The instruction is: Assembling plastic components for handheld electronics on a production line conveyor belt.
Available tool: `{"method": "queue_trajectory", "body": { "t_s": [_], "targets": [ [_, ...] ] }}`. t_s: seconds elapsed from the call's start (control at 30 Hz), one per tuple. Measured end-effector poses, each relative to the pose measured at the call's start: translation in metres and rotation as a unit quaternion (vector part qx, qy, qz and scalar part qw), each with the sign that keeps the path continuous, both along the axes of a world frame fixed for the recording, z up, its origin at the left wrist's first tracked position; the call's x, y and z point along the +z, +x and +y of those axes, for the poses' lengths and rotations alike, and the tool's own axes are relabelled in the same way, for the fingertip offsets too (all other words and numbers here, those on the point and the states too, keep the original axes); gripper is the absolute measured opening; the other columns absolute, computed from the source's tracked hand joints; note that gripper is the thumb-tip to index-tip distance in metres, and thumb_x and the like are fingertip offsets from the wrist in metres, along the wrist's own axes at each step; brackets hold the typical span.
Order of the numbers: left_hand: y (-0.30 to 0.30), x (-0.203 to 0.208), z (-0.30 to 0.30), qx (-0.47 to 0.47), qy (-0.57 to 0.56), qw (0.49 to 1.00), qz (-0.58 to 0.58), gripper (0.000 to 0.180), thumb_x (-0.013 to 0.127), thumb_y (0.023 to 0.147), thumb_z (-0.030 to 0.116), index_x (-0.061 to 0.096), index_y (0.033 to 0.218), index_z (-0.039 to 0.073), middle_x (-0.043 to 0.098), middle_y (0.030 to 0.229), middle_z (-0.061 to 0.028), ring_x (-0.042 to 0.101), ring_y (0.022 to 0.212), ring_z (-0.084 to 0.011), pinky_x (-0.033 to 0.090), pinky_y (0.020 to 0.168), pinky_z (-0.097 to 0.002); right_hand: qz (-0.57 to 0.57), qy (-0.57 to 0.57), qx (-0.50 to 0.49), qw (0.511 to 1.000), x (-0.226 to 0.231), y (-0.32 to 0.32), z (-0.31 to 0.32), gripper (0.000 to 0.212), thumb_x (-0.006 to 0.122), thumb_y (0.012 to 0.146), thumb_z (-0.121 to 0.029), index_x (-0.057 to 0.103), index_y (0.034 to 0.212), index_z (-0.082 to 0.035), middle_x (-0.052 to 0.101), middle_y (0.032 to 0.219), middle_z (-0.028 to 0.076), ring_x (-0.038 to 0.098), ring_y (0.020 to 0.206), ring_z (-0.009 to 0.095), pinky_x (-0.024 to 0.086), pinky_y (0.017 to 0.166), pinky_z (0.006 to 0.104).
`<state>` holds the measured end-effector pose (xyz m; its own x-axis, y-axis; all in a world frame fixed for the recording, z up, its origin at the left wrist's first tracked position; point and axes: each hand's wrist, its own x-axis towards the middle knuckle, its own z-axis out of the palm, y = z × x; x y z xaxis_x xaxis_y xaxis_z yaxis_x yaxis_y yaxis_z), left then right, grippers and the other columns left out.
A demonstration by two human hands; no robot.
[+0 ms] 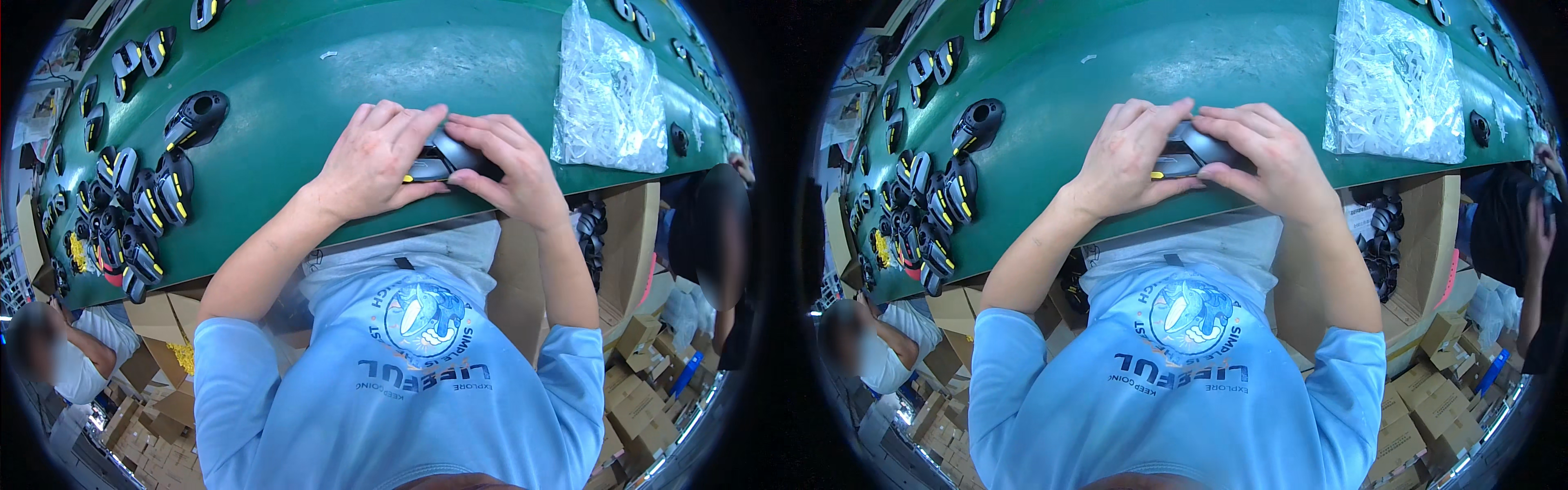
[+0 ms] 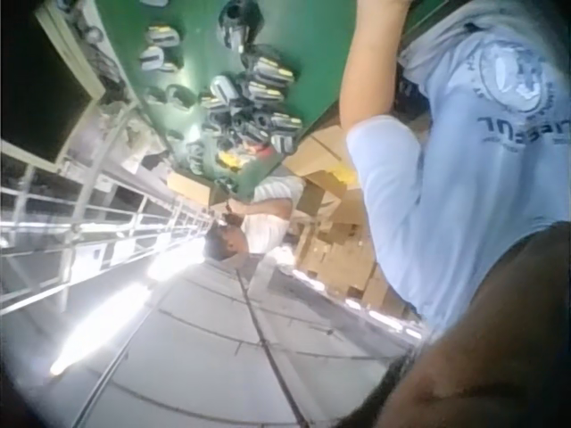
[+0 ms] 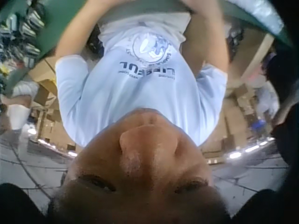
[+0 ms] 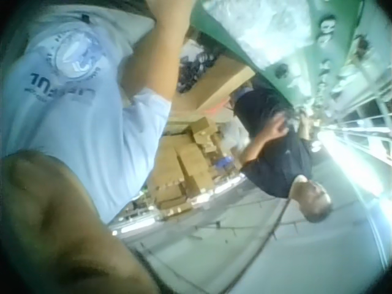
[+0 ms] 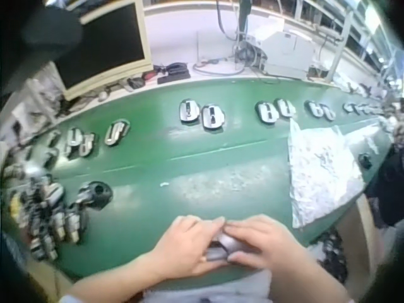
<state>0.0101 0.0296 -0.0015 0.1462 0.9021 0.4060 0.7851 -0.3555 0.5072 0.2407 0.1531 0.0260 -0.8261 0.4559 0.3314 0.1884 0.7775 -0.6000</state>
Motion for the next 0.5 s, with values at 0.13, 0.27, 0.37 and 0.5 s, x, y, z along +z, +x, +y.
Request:
{"method": "queue_trajectory", "body": {
  "t_s": [0.13,0.27,0.37,0.5],
  "targets": [
    [-0.003,-0.007,-0.002,-0.005,-0.001,1.000,-0.016,0.101,0.098,0.074,0.040,0.052,0.155,0.003,0.072,0.132,-0.0097,0.064,0.112,-0.0335,0.052,0.098,-0.0472,0.011,-0.048,0.049,0.998,-0.002,0.000,0.009,0.056,0.094,0.081,-0.025,0.076,0.130,-0.003,0.078,0.129,0.014,0.073,0.114,0.032,0.059,0.098,0.0427],
    [-0.004,-0.005,0.001,-0.016,-0.002,1.000,-0.005,0.103,0.099,0.073,0.040,0.051,0.157,0.006,0.073,0.133,-0.0080,0.064,0.112,-0.0338,0.052,0.100,-0.0468,0.100,-0.084,0.036,0.991,-0.014,-0.001,0.008,0.056,0.095,0.077,-0.020,0.076,0.127,-0.002,0.080,0.125,0.013,0.074,0.112,0.033,0.060,0.096,0.0423],
    [-0.003,-0.005,-0.001,-0.014,-0.006,1.000,-0.007,0.102,0.099,0.074,0.039,0.051,0.158,0.007,0.073,0.132,-0.0075,0.063,0.112,-0.0339,0.052,0.100,-0.0469,0.152,-0.071,0.030,0.985,-0.016,0.001,0.005,0.057,0.096,0.076,-0.021,0.077,0.126,-0.002,0.080,0.126,0.013,0.073,0.113,0.035,0.059,0.098,0.0438],
    [-0.005,-0.006,0.000,-0.015,-0.006,1.000,-0.014,0.101,0.098,0.074,0.039,0.051,0.158,0.007,0.073,0.132,-0.0076,0.063,0.112,-0.0341,0.053,0.100,-0.0470,0.004,-0.029,0.026,0.999,-0.015,0.012,0.007,0.061,0.096,0.076,-0.030,0.077,0.128,-0.004,0.079,0.129,0.011,0.069,0.122,0.034,0.057,0.104,0.0446]
  ]
}}
